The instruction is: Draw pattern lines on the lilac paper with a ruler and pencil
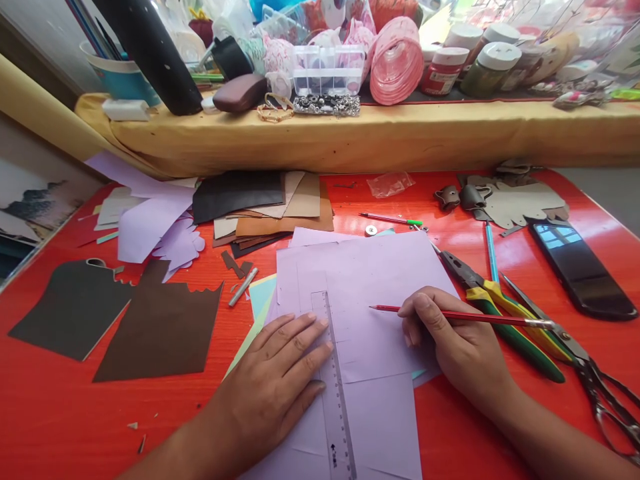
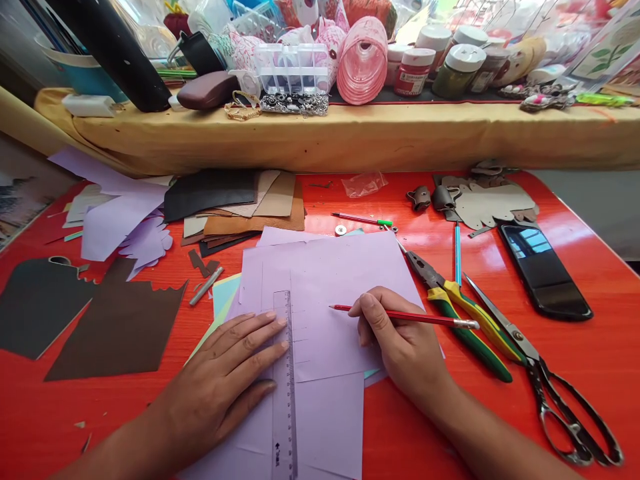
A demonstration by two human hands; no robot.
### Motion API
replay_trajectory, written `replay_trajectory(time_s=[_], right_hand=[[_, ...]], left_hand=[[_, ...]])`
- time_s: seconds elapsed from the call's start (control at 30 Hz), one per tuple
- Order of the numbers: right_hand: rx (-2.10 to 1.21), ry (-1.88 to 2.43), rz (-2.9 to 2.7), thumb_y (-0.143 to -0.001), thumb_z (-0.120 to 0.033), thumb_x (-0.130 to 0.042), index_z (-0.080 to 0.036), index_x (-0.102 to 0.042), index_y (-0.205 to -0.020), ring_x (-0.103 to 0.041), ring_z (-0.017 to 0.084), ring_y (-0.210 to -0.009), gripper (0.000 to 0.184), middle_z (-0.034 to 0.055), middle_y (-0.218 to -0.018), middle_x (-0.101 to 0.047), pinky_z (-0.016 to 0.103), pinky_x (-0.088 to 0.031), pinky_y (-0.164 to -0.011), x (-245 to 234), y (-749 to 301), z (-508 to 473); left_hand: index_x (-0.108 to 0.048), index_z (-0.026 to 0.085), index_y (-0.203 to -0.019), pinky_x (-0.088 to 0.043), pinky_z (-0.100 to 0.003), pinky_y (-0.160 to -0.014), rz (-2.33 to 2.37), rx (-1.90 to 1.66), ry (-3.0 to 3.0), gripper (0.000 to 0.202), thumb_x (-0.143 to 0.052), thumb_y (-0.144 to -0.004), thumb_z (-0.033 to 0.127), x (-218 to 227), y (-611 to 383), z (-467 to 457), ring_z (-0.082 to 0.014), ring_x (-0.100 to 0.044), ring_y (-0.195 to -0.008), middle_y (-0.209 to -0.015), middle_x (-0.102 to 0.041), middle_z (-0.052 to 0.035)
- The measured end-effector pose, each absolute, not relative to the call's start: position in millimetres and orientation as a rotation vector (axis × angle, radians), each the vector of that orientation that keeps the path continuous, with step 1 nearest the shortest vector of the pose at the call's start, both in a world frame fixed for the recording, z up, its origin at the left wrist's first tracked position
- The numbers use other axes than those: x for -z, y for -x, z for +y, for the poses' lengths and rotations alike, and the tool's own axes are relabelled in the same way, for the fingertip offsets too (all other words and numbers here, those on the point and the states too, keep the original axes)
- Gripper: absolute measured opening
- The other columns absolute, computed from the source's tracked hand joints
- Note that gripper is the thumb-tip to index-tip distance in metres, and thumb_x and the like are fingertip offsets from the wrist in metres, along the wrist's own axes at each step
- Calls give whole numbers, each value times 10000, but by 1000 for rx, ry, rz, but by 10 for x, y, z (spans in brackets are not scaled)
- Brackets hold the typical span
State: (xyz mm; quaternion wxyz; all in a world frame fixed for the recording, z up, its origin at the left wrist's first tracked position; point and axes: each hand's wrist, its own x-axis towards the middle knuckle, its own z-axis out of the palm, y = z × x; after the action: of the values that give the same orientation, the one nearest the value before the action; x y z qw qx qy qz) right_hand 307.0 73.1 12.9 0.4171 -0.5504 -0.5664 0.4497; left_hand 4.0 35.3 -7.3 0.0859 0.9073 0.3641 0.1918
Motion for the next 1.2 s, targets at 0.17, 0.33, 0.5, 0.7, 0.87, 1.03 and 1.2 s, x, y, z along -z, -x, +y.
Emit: replay_trajectory(time_s=[0.17,0.33,0.5,0.7,0.87,1.03,1.2], right_hand=[[-1120,1379,-1422,-1100,-645,-606,-235,-761,-827,-603,189,-566,517,6,-582,-637,324,-486,-576,-131,-3075,722],[-1134,1377,-1426,-1114,-625,-595,-235,-762,-840,-608,180,-572,505,0,-594,-644,318,-488,-587,-127,-3087,715],[-1132,1373,-1432,-1117,-614,-596,-236,-761,-839,-610,183,-574,497,0,-592,-640,319,-492,-592,-131,-3091,724],[-1131,1378,-1438,-1117,-617,-595,-236,-762,-842,-616,176,-579,498,-4,-595,-646,313,-493,-597,-127,-3088,724],[-1134,1379,-1441,-1122,-612,-590,-237,-762,-842,-607,172,-577,499,-5,-597,-645,310,-484,-593,-120,-3094,713],[-1135,1376,-1446,-1122,-611,-591,-237,-764,-850,-611,170,-576,494,-5,-604,-652,308,-482,-586,-118,-3097,709],[-1119,1378,-1457,-1117,-621,-594,-236,-767,-839,-613,170,-579,506,-5,-609,-651,307,-494,-595,-123,-3086,725]], left_hand=[[-576,159,-1577,-419,-479,-1295,1161,-564,-2733,439,-517,-1158,278,86,-23,339,-294,-450,-1602,-1716,-515,-134],[-546,137,-1607,-313,-463,-1355,1110,-503,-2779,466,-495,-1168,285,79,-28,366,-262,-394,-1637,-1729,-507,-108],[-577,154,-1578,-292,-447,-1366,1089,-506,-2781,437,-496,-1167,275,54,-32,390,-239,-401,-1634,-1705,-542,-84],[-615,161,-1528,-267,-424,-1371,1093,-540,-2747,396,-501,-1167,277,48,-33,381,-228,-413,-1617,-1669,-579,-77],[-558,147,-1594,-282,-429,-1360,1123,-516,-2764,451,-481,-1183,315,65,-29,369,-239,-398,-1626,-1692,-554,-86],[-570,157,-1585,-353,-445,-1326,1149,-514,-2777,460,-455,-1194,370,69,-24,369,-254,-419,-1618,-1695,-550,-92],[-567,152,-1587,-323,-440,-1357,1117,-507,-2789,456,-490,-1179,342,53,-24,384,-238,-422,-1626,-1696,-551,-95]])
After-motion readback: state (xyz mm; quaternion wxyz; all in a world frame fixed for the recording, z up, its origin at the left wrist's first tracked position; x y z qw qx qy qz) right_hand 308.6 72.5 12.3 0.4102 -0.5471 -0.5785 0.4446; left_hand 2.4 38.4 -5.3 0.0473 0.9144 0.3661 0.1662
